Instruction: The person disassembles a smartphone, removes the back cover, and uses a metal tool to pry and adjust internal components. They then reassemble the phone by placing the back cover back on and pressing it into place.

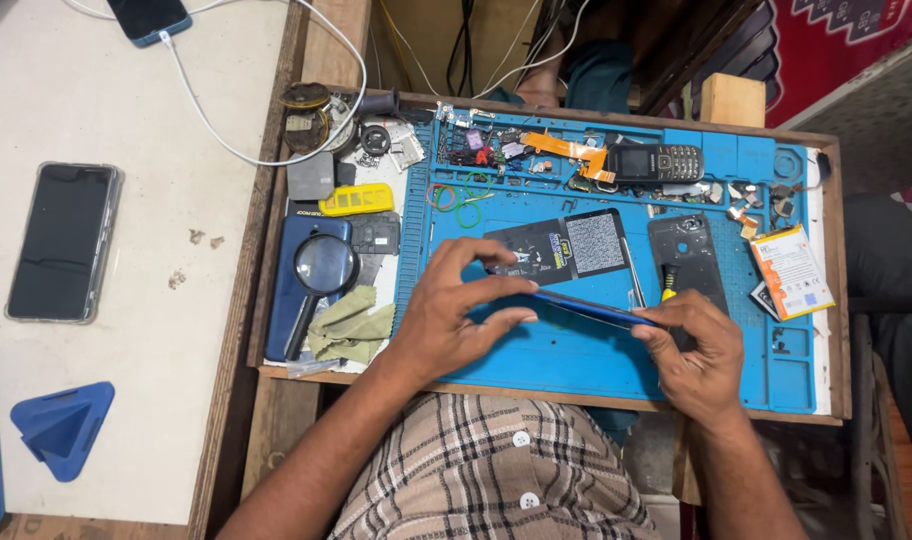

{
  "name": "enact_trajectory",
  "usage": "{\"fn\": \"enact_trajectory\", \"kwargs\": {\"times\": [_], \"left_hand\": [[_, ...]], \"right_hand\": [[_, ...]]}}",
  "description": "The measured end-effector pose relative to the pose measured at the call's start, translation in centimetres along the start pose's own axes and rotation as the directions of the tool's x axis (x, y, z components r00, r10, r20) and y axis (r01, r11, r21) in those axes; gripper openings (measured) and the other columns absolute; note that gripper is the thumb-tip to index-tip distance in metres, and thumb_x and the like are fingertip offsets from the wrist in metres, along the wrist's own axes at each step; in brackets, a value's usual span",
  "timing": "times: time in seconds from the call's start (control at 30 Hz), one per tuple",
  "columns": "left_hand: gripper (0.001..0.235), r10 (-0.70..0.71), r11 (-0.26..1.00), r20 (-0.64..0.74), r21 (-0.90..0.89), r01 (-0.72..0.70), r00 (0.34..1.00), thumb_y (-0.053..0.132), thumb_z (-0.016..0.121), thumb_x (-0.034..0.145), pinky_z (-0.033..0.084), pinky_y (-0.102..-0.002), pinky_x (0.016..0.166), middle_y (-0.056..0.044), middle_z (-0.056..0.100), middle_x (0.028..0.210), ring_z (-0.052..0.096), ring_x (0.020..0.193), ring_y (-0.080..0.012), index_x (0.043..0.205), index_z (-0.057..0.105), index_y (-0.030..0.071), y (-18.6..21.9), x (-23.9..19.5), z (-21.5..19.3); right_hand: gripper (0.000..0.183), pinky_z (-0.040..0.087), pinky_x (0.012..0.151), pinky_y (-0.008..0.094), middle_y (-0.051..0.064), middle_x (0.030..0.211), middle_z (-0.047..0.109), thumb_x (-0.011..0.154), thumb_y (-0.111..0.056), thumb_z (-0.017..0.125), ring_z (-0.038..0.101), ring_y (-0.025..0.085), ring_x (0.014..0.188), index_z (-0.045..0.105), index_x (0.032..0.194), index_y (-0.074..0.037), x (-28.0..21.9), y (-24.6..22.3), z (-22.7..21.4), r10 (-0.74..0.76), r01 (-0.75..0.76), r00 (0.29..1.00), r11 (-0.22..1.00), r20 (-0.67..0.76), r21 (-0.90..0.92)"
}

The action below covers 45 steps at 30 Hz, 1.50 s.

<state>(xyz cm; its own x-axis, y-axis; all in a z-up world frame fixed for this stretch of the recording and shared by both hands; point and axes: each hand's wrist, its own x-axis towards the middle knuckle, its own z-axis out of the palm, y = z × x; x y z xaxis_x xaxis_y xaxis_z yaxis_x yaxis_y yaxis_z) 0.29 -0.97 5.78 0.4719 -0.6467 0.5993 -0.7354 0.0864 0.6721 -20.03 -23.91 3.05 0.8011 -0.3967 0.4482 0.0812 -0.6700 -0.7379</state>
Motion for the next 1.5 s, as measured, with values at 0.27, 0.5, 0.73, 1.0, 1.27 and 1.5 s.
{"fn": "enact_trajectory", "kwargs": {"times": [0.27,0.5,0.73,1.0,1.27,1.5], "left_hand": [[0.018,-0.096,0.981,0.121,-0.159,0.114,0.988,0.020,0.085,0.084,0.053,-0.035,0.089,0.000,0.072,0.109,0.066,0.101,-0.0200,0.098,0.077,0.013,-1.1,-0.5,1.4],[0.014,-0.054,0.987,0.119,-0.141,0.070,0.991,0.017,0.084,0.084,0.050,-0.036,0.088,0.001,0.073,0.104,0.067,0.098,-0.0184,0.095,0.076,0.013,-0.9,-0.8,1.6],[0.014,-0.025,0.995,0.155,-0.090,0.039,0.988,0.017,0.085,0.084,0.047,-0.037,0.088,0.002,0.072,0.099,0.066,0.095,-0.0176,0.094,0.075,0.013,-0.7,-0.8,1.4],[0.019,0.094,0.993,0.140,-0.082,-0.083,0.986,0.014,0.082,0.084,0.049,-0.038,0.090,-0.002,0.070,0.107,0.066,0.101,-0.0224,0.101,0.074,0.012,-1.4,-0.3,0.5],[0.016,0.175,0.981,0.294,0.027,-0.191,0.940,0.012,0.079,0.081,0.049,-0.040,0.089,-0.001,0.065,0.104,0.062,0.102,-0.0243,0.094,0.070,0.012,-1.6,-0.5,-0.7],[0.016,0.089,0.989,0.344,0.077,-0.123,0.935,0.022,0.079,0.084,0.048,-0.041,0.091,-0.002,0.064,0.105,0.061,0.105,-0.0250,0.094,0.070,0.015,-3.7,-2.6,1.2]], "right_hand": [[0.022,0.048,0.071,0.026,0.008,0.090,0.068,0.083,-0.013,0.084,0.063,0.015,0.081,0.076,0.102,-0.005,0.6,-1.0,0.0,-0.025,0.027,0.999,0.996,0.029,-0.079],[0.035,0.046,0.075,0.034,0.006,0.094,0.071,0.069,-0.026,0.090,0.064,0.020,0.087,0.076,0.096,-0.008,2.6,-4.9,1.1,-0.245,0.282,0.957,0.911,0.155,-0.302],[0.018,0.048,0.071,0.033,0.003,0.088,0.070,0.081,-0.016,0.087,0.061,0.019,0.079,0.077,0.094,-0.009,3.1,-5.5,3.0,-0.258,0.289,0.956,0.911,0.141,-0.293],[0.017,0.047,0.066,0.034,0.005,0.084,0.069,0.079,-0.013,0.086,0.062,0.020,0.077,0.076,0.092,-0.008,3.2,-4.7,2.6,-0.289,0.319,0.947,0.890,0.137,-0.327],[0.020,0.055,0.065,0.039,0.004,0.084,0.071,0.072,-0.022,0.085,0.069,0.027,0.076,0.075,0.086,-0.013,6.2,-5.7,2.1,-0.075,0.322,0.829,0.874,0.554,-0.364],[0.046,0.056,0.073,0.044,0.009,0.098,0.074,0.071,-0.047,0.082,0.071,0.033,0.086,0.077,0.104,-0.015,17.7,-7.9,3.7,0.224,0.273,0.638,0.828,0.736,-0.489]]}}
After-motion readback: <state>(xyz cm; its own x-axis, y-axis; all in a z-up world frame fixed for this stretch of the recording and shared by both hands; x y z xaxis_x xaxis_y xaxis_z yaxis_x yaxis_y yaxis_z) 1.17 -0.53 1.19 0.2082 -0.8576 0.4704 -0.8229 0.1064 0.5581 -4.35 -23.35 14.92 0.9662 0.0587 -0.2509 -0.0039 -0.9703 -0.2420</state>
